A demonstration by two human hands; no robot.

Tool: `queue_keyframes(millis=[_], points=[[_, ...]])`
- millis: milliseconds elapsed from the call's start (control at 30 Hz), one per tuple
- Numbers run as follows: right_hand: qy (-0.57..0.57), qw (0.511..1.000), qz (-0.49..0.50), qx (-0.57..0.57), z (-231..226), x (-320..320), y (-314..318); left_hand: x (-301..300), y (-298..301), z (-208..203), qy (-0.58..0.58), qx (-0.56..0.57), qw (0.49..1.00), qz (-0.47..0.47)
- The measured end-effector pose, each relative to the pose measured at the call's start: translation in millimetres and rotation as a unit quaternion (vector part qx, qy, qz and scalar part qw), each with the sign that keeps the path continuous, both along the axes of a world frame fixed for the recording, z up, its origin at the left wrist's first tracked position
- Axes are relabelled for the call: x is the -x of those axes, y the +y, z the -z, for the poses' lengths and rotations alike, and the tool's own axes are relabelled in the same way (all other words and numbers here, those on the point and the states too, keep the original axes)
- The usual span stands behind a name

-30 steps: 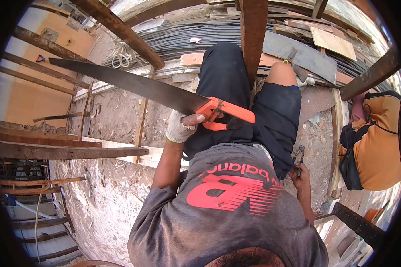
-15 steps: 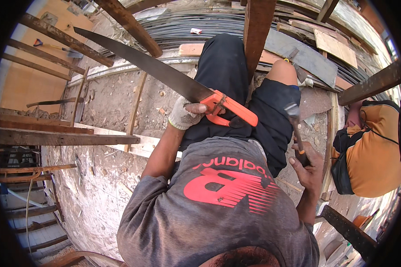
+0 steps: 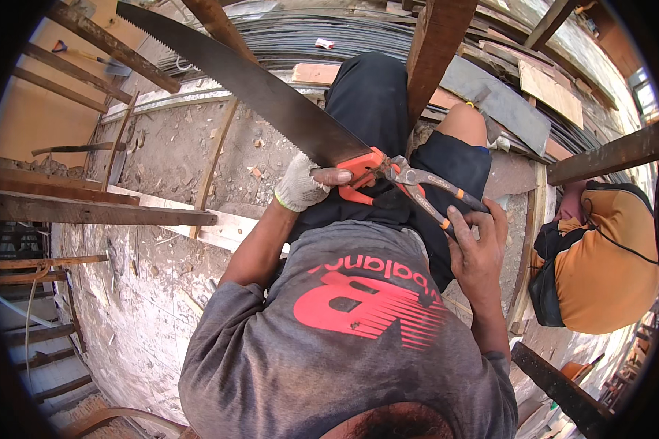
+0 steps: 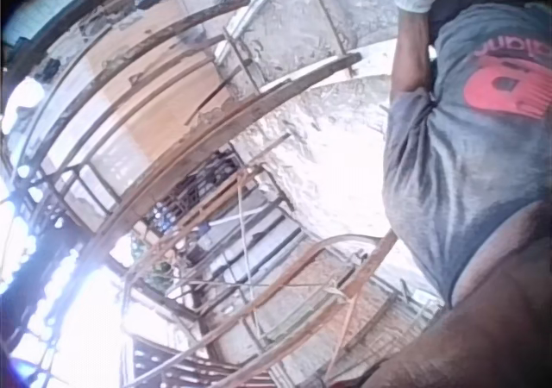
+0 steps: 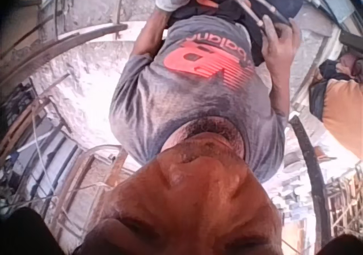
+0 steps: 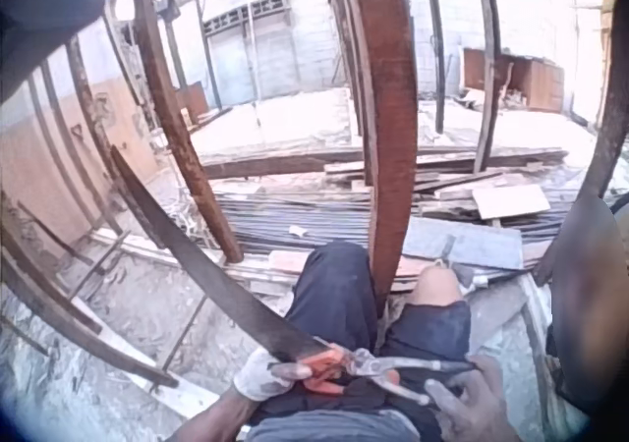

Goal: The person uses a thin wire and pliers to secure a saw handle to a wooden beam, looping the wire through the handle and twisting it tight.

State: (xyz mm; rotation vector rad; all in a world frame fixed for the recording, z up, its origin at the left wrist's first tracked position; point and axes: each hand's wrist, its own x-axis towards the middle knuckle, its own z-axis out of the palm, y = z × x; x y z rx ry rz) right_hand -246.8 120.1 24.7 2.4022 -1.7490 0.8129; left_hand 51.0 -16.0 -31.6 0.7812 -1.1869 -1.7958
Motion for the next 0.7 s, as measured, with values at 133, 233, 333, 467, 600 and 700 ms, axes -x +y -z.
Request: queue_keyframes(millis=[133,233,333,467,600,700], points=[[0.005,0.999,-0.007,-0.031,1.7,19.3,9.5,-0.6,-0.1,5.6,-0.048,0.035,0.998,0.007],[-0.062,0.998,0.021,-0.015,11.4,26.4,14.4,4.2,5.4,-4.4,-0.012,0.033,0.999,0.023],[-0.041,0.997,0.06,-0.029,8.7,18.4,9.1,10.6,8.3,-13.8,-0.023,0.062,0.998,0.012],[0.085,0.991,0.088,-0.048,18.8,23.3,0.3,17.1,10.4,-31.4,-0.051,0.039,0.997,0.03],[0.024,0.986,0.128,-0.101,38.3,26.0,-0.4,23.6,13.1,-30.0,-0.039,0.057,0.997,0.028],[-0.029,0.989,0.109,-0.097,45.5,33.8,-8.1,27.0,11.6,-31.1,-0.056,0.049,0.996,0.04]])
